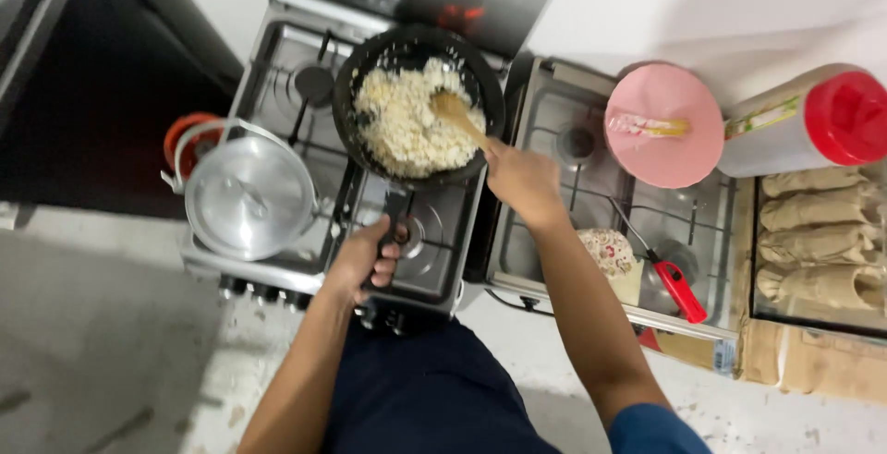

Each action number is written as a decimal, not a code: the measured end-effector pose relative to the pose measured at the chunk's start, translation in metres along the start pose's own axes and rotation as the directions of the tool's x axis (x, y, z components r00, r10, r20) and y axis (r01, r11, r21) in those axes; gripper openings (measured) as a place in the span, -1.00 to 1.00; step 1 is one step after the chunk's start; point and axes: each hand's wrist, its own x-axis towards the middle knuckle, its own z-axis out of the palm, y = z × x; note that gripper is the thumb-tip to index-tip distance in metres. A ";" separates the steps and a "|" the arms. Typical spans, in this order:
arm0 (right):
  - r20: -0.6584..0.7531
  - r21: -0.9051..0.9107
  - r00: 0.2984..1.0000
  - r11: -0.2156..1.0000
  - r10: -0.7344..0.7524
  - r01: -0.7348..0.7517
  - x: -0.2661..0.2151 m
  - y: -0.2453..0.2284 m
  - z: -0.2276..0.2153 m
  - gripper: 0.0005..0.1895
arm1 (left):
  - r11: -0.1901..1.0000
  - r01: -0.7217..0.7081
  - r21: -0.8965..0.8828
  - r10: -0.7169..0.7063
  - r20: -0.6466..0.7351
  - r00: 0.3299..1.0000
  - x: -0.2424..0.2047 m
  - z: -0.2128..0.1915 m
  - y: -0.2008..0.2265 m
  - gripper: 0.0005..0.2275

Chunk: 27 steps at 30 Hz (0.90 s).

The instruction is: Stir-frying rice in a pan on a gas stove.

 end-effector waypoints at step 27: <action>0.160 0.089 0.901 0.904 0.402 -0.419 -0.040 -0.027 0.091 -0.45 | 0.974 -0.038 0.224 0.003 0.154 0.988 0.101 -0.049 -0.032 -0.55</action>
